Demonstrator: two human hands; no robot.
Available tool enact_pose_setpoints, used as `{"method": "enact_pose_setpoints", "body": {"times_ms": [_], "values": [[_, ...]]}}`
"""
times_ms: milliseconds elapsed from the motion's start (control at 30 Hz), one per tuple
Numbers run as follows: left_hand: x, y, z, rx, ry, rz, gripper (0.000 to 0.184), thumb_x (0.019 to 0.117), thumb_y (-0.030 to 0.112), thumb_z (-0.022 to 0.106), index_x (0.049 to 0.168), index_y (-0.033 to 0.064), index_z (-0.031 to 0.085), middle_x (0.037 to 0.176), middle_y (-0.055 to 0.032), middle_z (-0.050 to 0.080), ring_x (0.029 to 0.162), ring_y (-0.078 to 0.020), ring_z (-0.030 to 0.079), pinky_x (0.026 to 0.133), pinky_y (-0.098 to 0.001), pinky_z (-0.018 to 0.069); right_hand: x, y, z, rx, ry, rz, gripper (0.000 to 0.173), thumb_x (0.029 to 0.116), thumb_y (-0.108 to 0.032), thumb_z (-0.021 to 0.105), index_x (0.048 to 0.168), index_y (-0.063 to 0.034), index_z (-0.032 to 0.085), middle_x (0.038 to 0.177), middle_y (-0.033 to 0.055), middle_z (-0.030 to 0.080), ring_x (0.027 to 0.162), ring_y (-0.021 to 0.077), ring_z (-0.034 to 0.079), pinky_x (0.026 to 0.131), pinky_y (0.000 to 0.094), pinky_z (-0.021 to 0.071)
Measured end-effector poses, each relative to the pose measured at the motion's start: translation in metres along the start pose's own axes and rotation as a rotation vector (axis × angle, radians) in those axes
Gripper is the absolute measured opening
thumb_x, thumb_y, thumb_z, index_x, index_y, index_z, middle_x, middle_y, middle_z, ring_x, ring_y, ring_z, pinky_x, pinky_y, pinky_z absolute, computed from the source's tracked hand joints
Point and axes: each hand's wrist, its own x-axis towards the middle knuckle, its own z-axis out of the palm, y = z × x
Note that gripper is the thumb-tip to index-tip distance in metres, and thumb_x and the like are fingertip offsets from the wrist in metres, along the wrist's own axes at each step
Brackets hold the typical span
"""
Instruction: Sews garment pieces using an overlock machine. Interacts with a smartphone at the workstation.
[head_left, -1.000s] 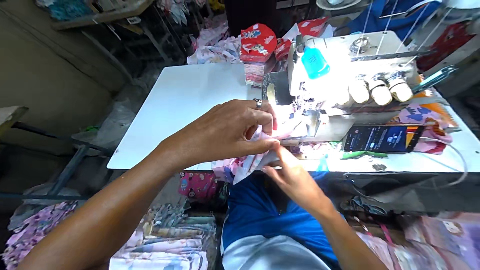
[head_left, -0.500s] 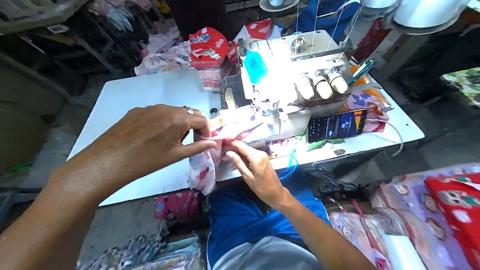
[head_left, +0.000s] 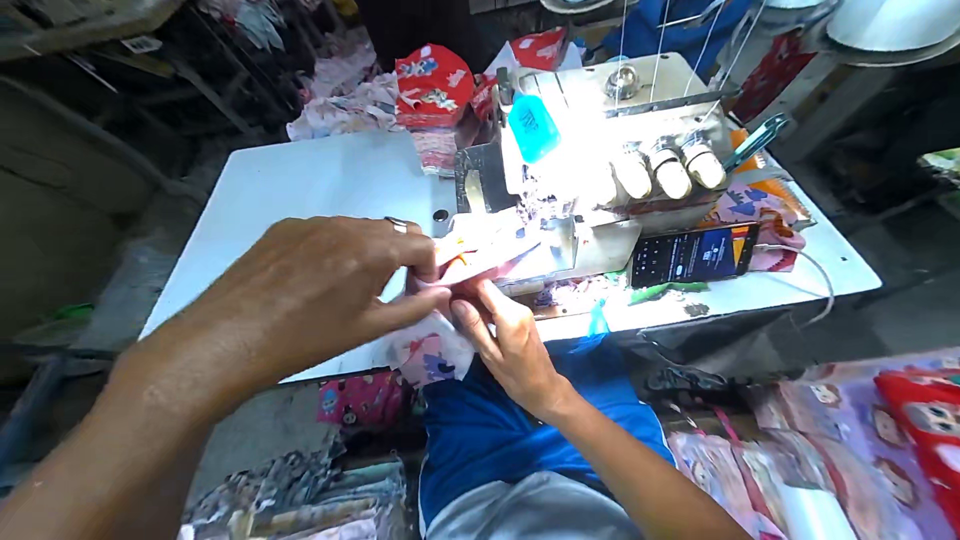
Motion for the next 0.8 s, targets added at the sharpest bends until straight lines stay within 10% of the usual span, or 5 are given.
{"method": "enact_pose_setpoints", "body": {"times_ms": [133, 267, 433, 567, 800], "values": [[0.012, 0.018, 0.003, 0.023, -0.016, 0.081, 0.031, 0.0945, 0.046, 0.051, 0.079, 0.0217, 0.062, 0.068, 0.0071, 0.051, 0.055, -0.0083, 0.051, 0.047, -0.0284, 0.0352, -0.009, 0.015, 0.037, -0.053, -0.086, -0.097, 0.022, 0.0954, -0.016, 0.068, 0.107, 0.0028, 0.070, 0.104, 0.0189, 0.069, 0.096, 0.0284, 0.070, 0.083, 0.0403, 0.0599], [0.007, -0.004, -0.002, -0.039, -0.038, -0.006, 0.030, 0.0957, 0.043, 0.056, 0.082, 0.0170, 0.063, 0.068, 0.0034, 0.052, 0.057, -0.0131, 0.053, 0.049, -0.0344, 0.0382, -0.015, 0.036, 0.033, -0.206, -0.416, -0.119, 0.035, 0.0982, -0.020, 0.064, 0.127, -0.0003, 0.069, 0.131, 0.0204, 0.067, 0.123, 0.0365, 0.064, 0.104, 0.0507, 0.0509], [0.000, -0.043, 0.011, -0.286, -0.001, -0.134, 0.024, 0.0958, 0.040, 0.064, 0.095, 0.0175, 0.072, 0.081, 0.0082, 0.061, 0.066, -0.0015, 0.050, 0.058, -0.0218, 0.0404, -0.006, 0.027, -0.017, -0.107, -0.569, -0.156, 0.020, 0.1015, -0.013, 0.058, 0.104, -0.0034, 0.075, 0.099, 0.0112, 0.074, 0.090, 0.0218, 0.072, 0.081, 0.0390, 0.0585], [0.004, -0.040, 0.016, -0.313, 0.021, -0.158, 0.023, 0.0960, 0.039, 0.064, 0.095, 0.0184, 0.073, 0.083, 0.0084, 0.063, 0.067, -0.0026, 0.051, 0.059, -0.0240, 0.0407, 0.008, 0.008, -0.051, -0.187, -0.257, -0.201, 0.016, 0.1009, -0.014, 0.061, 0.102, -0.0066, 0.075, 0.095, 0.0042, 0.073, 0.086, 0.0104, 0.070, 0.078, 0.0274, 0.0592], [0.003, -0.022, 0.010, -0.276, 0.010, -0.129, 0.023, 0.0958, 0.041, 0.061, 0.094, 0.0210, 0.072, 0.081, 0.0091, 0.060, 0.066, -0.0031, 0.050, 0.057, -0.0244, 0.0387, 0.039, 0.006, -0.064, -0.425, 0.098, -0.232, 0.019, 0.0952, -0.018, 0.071, 0.104, -0.0015, 0.073, 0.097, 0.0114, 0.073, 0.091, 0.0206, 0.071, 0.084, 0.0343, 0.0568]]}}
